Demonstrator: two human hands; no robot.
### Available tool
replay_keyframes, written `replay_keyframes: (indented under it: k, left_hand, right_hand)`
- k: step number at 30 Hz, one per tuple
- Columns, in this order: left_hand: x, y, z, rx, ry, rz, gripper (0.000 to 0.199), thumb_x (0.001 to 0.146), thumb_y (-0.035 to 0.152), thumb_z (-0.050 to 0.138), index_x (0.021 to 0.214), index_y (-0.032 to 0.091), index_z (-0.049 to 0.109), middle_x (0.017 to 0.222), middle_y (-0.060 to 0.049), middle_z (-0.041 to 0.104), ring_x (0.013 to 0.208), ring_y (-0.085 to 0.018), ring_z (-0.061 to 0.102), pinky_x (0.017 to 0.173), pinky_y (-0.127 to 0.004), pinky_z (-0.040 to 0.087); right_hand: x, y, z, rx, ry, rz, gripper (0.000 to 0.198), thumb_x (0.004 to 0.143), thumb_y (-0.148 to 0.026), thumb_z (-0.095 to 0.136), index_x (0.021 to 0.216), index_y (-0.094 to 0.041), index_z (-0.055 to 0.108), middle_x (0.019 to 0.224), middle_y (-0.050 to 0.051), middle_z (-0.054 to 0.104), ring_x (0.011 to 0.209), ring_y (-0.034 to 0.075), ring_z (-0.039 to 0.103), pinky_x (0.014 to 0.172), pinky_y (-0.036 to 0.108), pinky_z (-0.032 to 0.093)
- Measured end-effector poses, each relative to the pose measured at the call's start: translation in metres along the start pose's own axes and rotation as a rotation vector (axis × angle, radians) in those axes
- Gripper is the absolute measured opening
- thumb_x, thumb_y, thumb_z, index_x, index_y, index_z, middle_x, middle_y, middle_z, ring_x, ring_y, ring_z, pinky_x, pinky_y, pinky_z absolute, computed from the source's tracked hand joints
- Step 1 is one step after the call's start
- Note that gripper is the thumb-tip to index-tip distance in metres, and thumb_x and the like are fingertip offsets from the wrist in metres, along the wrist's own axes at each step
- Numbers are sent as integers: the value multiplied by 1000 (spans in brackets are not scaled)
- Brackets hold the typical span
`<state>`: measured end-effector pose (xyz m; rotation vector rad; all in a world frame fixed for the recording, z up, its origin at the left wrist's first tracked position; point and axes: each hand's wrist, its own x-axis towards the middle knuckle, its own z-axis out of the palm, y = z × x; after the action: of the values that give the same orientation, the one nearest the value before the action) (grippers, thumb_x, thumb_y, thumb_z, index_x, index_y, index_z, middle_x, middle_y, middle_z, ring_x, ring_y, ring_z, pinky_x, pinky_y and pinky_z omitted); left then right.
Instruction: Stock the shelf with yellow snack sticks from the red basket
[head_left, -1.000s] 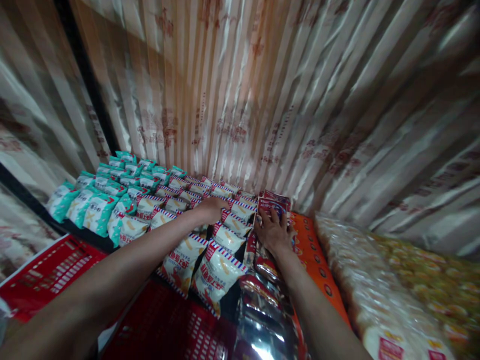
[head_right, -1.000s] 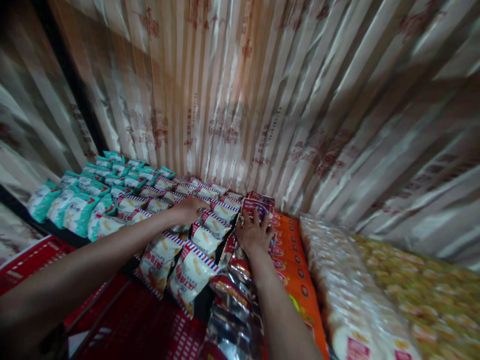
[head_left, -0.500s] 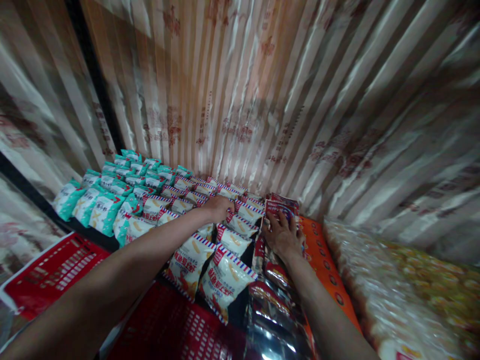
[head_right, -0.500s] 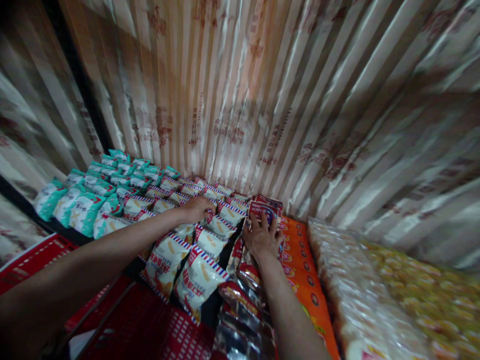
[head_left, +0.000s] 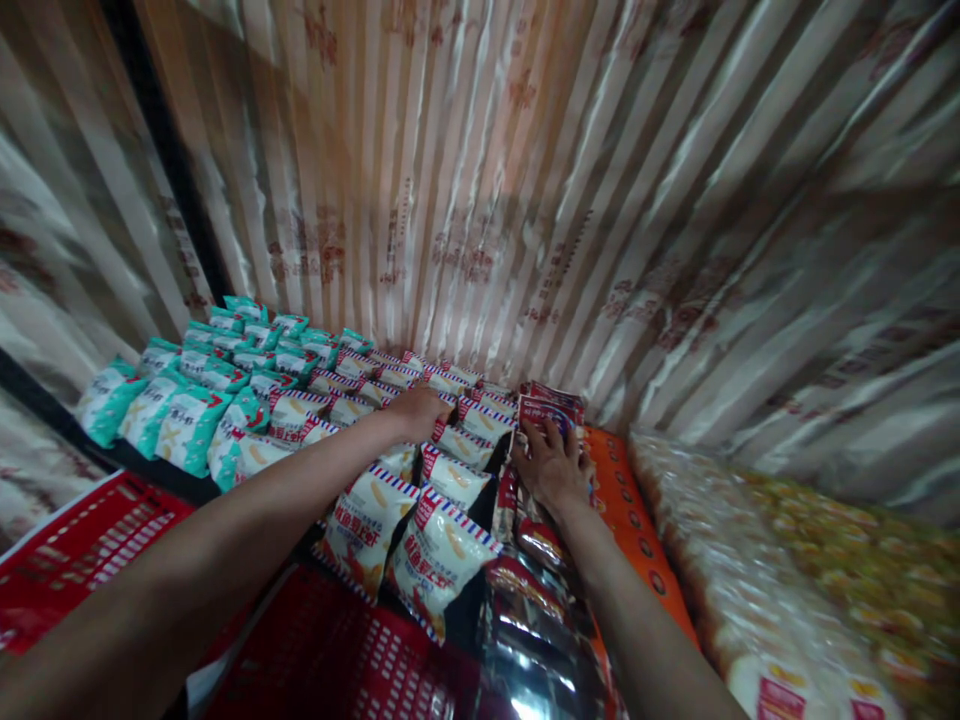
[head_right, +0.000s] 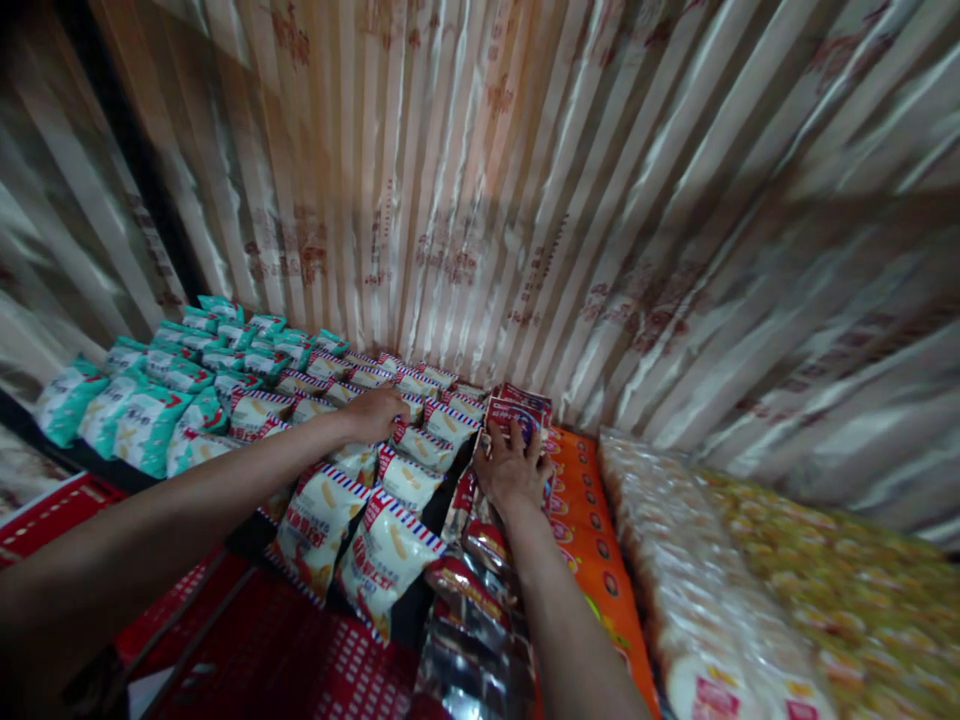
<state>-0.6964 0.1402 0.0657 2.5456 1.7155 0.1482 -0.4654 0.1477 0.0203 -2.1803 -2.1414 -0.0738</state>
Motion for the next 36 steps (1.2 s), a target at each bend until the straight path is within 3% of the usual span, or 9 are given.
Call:
replay_keyframes:
  k: [3,6,8,11,18,36]
  left_hand:
    - [-6,3,-11,10,25,-19,34,74,5,51,100,20,66,100,-5,63,102,-20,54,84,-27,43]
    - [-16,15,-24,-32,65,99,32,79,7,48,102,22,64,102,-3,63,102,-16,53,88,-25,41]
    - [-24,26,-31,-46,23,220,23,82,16,51,98,22,65,99,-2,63,98,-16,54,86,-26,41]
    - [-31,42,-38,35,-76,280,19,80,19,55,95,21,66,98,-5,64,93,-18,55,80,-27,43]
    - [-33,51,-36,207,-148,220,26,79,6,47,89,17,68,91,-8,66,91,-21,58,75,-28,44]
    - [-38,33,-22,191,-76,170,21,81,4,47,83,12,67,88,-12,67,88,-22,61,77,-31,47]
  right_hand:
    - [1,1,1,-2,-8,-2,53,89,-49,25,139,-34,32,151,-1,22,138,31,9,105,53,19]
    - [1,1,0,-4,-22,-1,53,89,-50,25,140,-35,31,151,-1,21,138,31,9,104,53,20]
    - [1,1,0,-9,-22,-4,53,89,-50,25,140,-35,30,151,-1,20,138,31,10,104,53,20]
    - [1,2,1,-7,-8,-11,54,89,-50,25,140,-35,30,151,0,21,137,31,10,104,53,20]
    - [0,1,-2,28,-8,-8,53,89,-50,26,139,-34,32,150,0,23,137,32,12,104,53,20]
    - [0,0,0,-5,1,-5,53,89,-50,24,140,-35,31,151,0,22,137,32,12,103,53,20]
